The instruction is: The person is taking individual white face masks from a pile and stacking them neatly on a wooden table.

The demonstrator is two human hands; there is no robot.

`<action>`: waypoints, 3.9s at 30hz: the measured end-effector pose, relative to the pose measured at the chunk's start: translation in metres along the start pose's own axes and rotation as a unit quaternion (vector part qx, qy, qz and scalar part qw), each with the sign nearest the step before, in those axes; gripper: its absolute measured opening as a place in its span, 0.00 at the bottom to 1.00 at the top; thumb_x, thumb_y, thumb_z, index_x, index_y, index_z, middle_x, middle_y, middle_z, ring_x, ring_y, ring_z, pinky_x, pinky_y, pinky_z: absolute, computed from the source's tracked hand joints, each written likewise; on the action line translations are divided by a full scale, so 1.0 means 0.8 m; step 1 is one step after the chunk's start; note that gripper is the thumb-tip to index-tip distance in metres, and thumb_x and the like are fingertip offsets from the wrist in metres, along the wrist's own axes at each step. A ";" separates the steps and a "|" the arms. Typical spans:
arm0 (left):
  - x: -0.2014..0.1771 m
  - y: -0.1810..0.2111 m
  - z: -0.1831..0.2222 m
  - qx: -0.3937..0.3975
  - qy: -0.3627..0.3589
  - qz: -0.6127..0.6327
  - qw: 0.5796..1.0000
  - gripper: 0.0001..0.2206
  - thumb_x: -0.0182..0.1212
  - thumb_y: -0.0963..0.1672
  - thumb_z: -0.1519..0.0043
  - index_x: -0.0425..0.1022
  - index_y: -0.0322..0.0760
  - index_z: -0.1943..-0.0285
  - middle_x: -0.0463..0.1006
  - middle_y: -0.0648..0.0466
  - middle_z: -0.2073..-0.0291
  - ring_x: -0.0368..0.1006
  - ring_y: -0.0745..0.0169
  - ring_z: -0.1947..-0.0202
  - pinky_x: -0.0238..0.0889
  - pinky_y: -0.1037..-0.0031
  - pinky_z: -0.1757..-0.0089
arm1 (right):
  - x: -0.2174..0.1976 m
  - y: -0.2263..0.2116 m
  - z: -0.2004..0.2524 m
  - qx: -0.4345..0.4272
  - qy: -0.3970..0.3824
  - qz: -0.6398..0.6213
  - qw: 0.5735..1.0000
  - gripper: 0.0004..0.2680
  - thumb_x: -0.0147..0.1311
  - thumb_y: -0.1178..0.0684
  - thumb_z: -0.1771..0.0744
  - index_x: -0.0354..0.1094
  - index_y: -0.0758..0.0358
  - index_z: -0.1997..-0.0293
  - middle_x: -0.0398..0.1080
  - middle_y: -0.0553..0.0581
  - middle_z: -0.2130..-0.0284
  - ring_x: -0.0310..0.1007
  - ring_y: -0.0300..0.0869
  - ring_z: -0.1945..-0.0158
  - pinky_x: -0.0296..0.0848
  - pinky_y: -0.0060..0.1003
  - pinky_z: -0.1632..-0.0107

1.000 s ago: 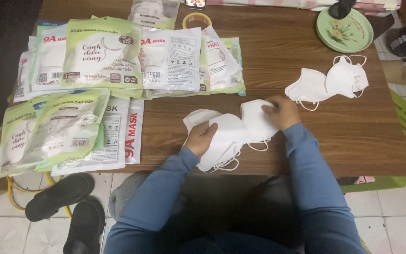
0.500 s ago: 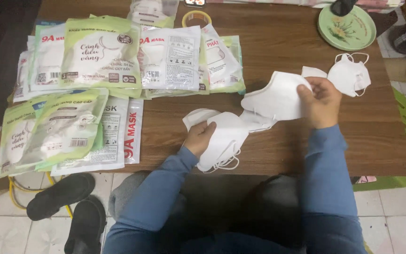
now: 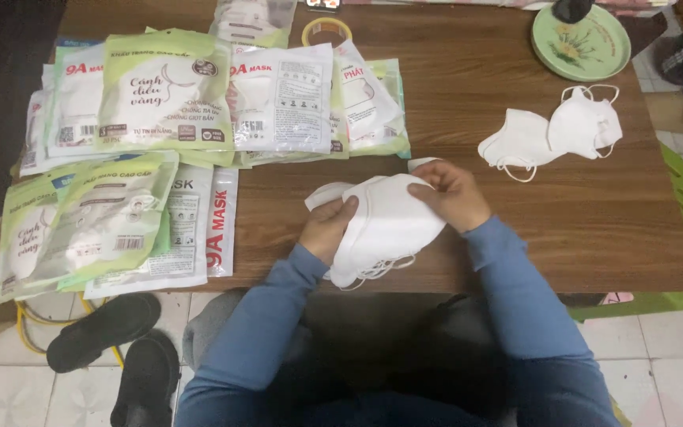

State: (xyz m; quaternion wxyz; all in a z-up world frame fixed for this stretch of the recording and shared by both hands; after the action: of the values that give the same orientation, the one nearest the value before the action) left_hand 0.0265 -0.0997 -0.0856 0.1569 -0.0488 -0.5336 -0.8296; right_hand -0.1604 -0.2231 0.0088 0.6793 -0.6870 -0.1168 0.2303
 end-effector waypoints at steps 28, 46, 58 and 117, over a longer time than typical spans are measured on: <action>0.055 0.125 0.100 0.255 0.071 -0.099 0.959 0.32 0.51 0.38 0.31 0.37 0.21 0.21 0.42 0.26 0.24 0.47 0.30 0.27 0.51 0.48 0.32 | 0.028 -0.014 0.006 0.033 -0.032 0.037 0.998 0.10 0.65 0.57 0.35 0.73 0.65 0.51 0.75 0.57 0.67 0.75 0.40 0.61 0.78 0.37 0.52; 0.004 0.059 0.036 0.105 0.046 -0.039 0.993 0.18 0.56 0.42 0.31 0.70 0.37 0.31 0.67 0.41 0.36 0.64 0.53 0.34 0.62 0.57 0.36 | -0.082 0.041 -0.028 0.174 0.017 0.480 0.859 0.28 0.68 0.41 0.38 0.66 0.65 0.34 0.67 0.68 0.43 0.68 0.59 0.39 0.70 0.52 0.39; -0.002 0.040 0.027 0.057 0.064 -0.022 0.996 0.19 0.57 0.47 0.30 0.71 0.37 0.32 0.69 0.39 0.35 0.68 0.49 0.36 0.68 0.57 0.39 | -0.132 0.094 -0.041 0.125 0.102 0.352 0.922 0.12 0.67 0.51 0.38 0.76 0.57 0.52 0.76 0.64 0.57 0.76 0.59 0.50 0.75 0.52 0.50; -0.007 0.031 0.023 0.110 0.042 -0.065 0.991 0.14 0.59 0.40 0.32 0.78 0.42 0.39 0.74 0.46 0.40 0.71 0.57 0.39 0.69 0.59 0.41 | -0.195 0.106 -0.030 0.140 -0.002 0.511 0.848 0.30 0.65 0.32 0.38 0.64 0.50 0.30 0.68 0.61 0.38 0.66 0.55 0.35 0.67 0.51 0.37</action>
State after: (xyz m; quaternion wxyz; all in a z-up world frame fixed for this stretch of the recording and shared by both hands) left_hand 0.0380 -0.0911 -0.0577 0.1298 0.0383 -0.6162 -0.7759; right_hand -0.2972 -0.3222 -0.0508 0.5539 -0.5468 0.2830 0.5604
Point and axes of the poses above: each hand's wrist, its own z-axis away from the middle knuckle, its own x-axis out of the palm, y = z × x, the point moved 10 cm from there along -z, towards the middle knuckle
